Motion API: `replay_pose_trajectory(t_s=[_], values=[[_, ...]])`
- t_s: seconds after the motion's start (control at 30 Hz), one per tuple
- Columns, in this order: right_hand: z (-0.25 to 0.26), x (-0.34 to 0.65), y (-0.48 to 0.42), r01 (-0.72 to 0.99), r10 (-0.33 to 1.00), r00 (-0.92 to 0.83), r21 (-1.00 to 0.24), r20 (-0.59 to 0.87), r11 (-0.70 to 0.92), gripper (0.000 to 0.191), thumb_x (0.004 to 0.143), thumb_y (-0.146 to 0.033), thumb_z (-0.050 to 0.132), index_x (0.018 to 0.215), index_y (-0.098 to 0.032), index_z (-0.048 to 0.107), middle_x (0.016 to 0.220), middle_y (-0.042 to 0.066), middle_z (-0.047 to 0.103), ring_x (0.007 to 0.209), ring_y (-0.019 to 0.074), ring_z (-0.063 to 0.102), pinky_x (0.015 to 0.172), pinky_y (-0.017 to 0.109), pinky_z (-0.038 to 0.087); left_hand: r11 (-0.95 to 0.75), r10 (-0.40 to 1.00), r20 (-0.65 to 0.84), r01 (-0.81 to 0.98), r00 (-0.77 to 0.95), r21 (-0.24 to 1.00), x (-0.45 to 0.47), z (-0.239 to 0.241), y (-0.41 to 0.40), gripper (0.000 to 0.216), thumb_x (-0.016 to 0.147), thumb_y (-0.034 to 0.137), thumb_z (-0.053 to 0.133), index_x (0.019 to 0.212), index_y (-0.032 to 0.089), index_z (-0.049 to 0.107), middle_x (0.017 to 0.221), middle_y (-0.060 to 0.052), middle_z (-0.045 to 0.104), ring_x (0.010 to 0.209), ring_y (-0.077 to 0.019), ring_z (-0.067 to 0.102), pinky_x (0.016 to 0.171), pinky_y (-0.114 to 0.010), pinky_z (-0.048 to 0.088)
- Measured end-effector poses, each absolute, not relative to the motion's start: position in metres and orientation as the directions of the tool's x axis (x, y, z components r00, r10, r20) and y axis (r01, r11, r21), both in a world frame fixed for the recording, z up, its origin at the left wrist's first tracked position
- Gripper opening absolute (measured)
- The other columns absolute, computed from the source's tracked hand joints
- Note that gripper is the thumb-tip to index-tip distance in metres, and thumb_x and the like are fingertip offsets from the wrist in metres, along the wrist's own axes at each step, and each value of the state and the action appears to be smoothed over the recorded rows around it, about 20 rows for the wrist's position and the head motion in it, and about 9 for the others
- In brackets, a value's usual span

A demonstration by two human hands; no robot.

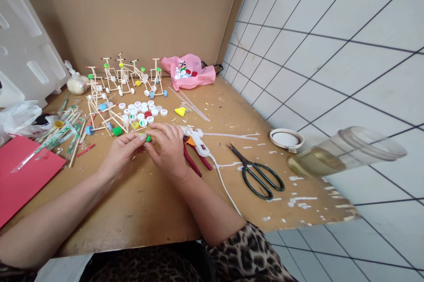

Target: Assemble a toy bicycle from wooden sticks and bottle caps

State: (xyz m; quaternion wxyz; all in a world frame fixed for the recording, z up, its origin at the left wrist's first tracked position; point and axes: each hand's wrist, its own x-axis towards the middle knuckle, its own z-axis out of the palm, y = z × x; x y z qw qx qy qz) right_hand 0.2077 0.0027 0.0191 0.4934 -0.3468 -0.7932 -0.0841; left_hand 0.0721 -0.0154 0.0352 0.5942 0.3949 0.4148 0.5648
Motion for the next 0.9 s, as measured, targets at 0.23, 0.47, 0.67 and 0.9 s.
replay_pose_trajectory(t_s=[0.23, 0.47, 0.67, 0.9], values=[[0.0186, 0.2079, 0.0029, 0.636, 0.489, -0.275, -0.225, 0.827, 0.738, 0.015, 0.091, -0.033, 0.052, 0.099, -0.024, 0.061, 0.105, 0.007, 0.070, 0.096, 0.0213, 0.062, 0.085, 0.039, 0.042, 0.037, 0.999, -0.039, -0.342, 0.001, 0.939, 0.0713, 0.0359, -0.0150, 0.032, 0.052, 0.044, 0.083, 0.060, 0.015, 0.070, 0.057, 0.000, 0.065, 0.056, -0.0092, 0.051, 0.059, -0.022, 0.041], [0.0202, 0.2070, 0.0016, 0.637, 0.482, -0.265, -0.224, 0.835, 0.737, 0.013, 0.091, -0.031, 0.052, 0.096, -0.024, 0.062, 0.102, 0.006, 0.070, 0.095, 0.0206, 0.062, 0.085, 0.038, 0.042, 0.027, 1.000, -0.030, -0.344, -0.005, 0.939, 0.0716, 0.0366, -0.0154, 0.033, 0.052, 0.045, 0.082, 0.061, 0.015, 0.071, 0.060, -0.001, 0.066, 0.057, -0.0094, 0.051, 0.060, -0.022, 0.041], [0.0202, 0.2062, 0.0005, 0.643, 0.516, -0.283, -0.239, 0.809, 0.727, 0.016, 0.091, -0.033, 0.051, 0.099, -0.024, 0.061, 0.104, 0.007, 0.069, 0.096, 0.0214, 0.061, 0.085, 0.038, 0.042, 0.025, 0.999, -0.037, -0.337, -0.029, 0.941, 0.0718, 0.0379, -0.0163, 0.033, 0.051, 0.045, 0.083, 0.061, 0.016, 0.071, 0.060, -0.001, 0.067, 0.057, -0.0097, 0.053, 0.060, -0.022, 0.042], [0.0206, 0.2056, -0.0004, 0.621, 0.515, -0.277, -0.258, 0.811, 0.740, 0.011, 0.089, -0.028, 0.052, 0.095, -0.024, 0.060, 0.102, 0.006, 0.069, 0.096, 0.0211, 0.062, 0.085, 0.038, 0.041, 0.018, 1.000, -0.020, -0.350, -0.004, 0.937, 0.0727, 0.0365, -0.0173, 0.033, 0.054, 0.046, 0.081, 0.064, 0.016, 0.072, 0.062, -0.002, 0.068, 0.058, -0.0101, 0.053, 0.061, -0.023, 0.042]])
